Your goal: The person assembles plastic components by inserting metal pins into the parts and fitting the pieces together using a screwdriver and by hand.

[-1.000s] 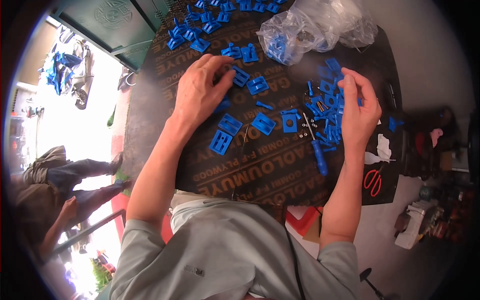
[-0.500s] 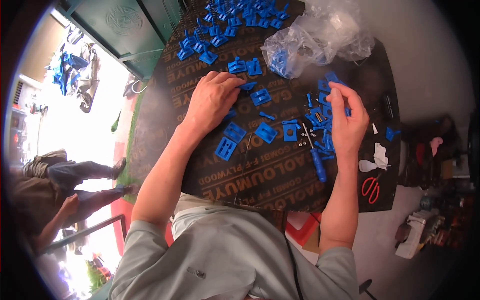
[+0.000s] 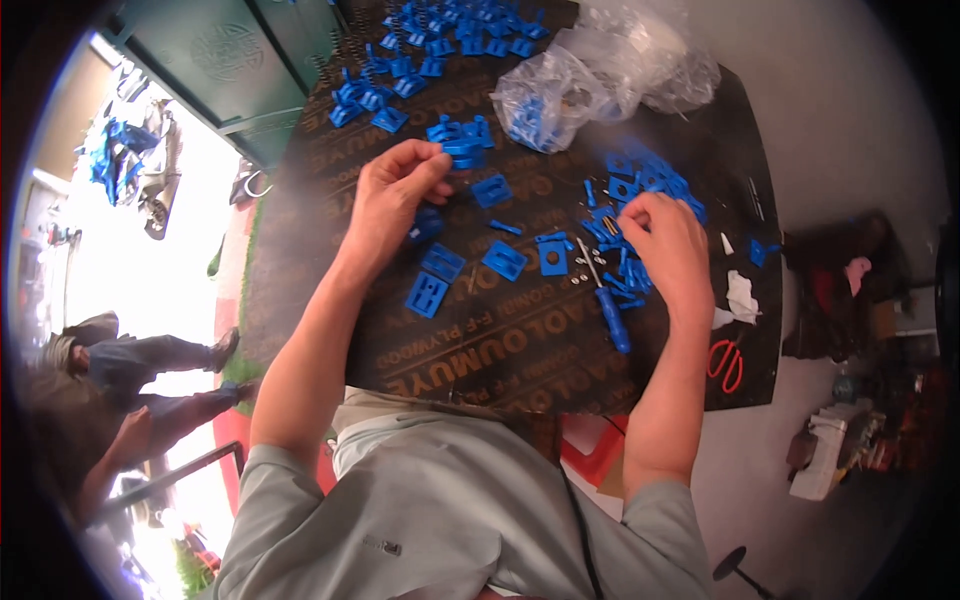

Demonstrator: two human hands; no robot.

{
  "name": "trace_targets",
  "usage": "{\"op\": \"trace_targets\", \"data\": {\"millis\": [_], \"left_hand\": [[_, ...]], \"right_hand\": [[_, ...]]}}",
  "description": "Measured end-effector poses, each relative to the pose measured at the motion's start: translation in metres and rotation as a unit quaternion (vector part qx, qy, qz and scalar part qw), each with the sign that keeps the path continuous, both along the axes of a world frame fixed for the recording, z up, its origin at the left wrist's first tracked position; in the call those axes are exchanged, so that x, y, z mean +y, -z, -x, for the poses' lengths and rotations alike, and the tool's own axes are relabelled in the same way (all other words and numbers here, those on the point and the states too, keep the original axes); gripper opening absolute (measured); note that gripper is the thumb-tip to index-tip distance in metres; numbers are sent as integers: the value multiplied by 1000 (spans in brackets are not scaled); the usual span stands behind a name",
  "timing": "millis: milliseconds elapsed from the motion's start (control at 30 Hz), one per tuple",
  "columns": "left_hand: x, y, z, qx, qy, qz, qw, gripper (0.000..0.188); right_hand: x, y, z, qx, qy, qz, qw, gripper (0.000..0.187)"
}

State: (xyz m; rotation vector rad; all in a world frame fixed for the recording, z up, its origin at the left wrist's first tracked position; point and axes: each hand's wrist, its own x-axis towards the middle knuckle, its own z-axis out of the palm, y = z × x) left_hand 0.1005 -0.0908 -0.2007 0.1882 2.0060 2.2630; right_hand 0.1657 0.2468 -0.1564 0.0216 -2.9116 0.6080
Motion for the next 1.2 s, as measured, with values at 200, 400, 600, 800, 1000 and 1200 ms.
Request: {"op": "trace_targets", "data": {"millis": [200, 400, 600, 800, 1000, 1200], "left_hand": [[-1, -13, -4, -103, 50, -117, 986, 18], [-1, -16, -7, -133, 63, -144, 979, 27], [-3, -19, -8, -152, 75, -184, 968, 39], [-3, -17, -11, -185, 98, -229, 951, 34], [0, -19, -18, -219, 111, -250, 936, 31], [8, -26, -24, -193, 132, -200, 952, 32]], "right_hand": [[-6, -2, -3, -27, 11, -41, 999, 10], [-5, 6, 1, -19, -6, -61, 998, 9], [-15, -6, 2, -6, 35, 3, 999, 12], [-46, -13, -1, 11, 0, 257, 966, 10], [-77, -11, -12, 61, -94, 296, 949, 18], [-82, -9, -14, 108, -137, 276, 945, 16]]}}
